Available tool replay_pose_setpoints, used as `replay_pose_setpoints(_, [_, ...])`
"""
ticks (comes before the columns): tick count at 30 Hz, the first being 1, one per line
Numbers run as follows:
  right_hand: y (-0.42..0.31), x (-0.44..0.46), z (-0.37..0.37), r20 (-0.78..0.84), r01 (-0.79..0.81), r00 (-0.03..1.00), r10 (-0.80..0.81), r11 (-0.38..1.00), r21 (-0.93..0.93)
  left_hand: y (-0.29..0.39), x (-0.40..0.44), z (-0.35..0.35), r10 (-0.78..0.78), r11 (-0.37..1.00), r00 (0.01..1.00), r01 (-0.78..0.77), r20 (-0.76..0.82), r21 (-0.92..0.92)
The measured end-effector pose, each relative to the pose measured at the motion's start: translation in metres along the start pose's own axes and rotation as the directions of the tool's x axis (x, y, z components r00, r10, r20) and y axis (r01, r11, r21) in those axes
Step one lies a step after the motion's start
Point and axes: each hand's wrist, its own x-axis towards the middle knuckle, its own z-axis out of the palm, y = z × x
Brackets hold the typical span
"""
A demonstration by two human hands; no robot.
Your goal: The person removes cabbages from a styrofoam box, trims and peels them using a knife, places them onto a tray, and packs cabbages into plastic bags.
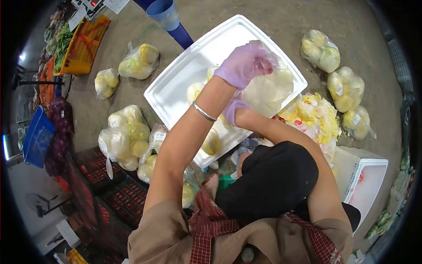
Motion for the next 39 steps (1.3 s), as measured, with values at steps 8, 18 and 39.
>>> replay_pose_setpoints(8, [-0.015, -0.027, -0.057, 0.341, 0.166, 0.938, -0.063, 0.945, -0.282, -0.016, -0.037, -0.026, 0.097, 0.953, 0.990, -0.122, 0.102, 0.279])
replay_pose_setpoints(18, [0.015, -0.037, -0.154, 0.473, -0.245, 0.871, -0.132, 0.718, 0.652, -0.027, -0.062, -0.034, -0.033, 0.980, 0.998, 0.044, 0.059, -0.197])
replay_pose_setpoints(39, [0.082, -0.112, -0.198, 0.233, -0.460, 0.866, 0.443, 0.520, 0.720, -0.024, -0.076, -0.066, -0.010, 0.993, 0.983, 0.032, 0.184, -0.116])
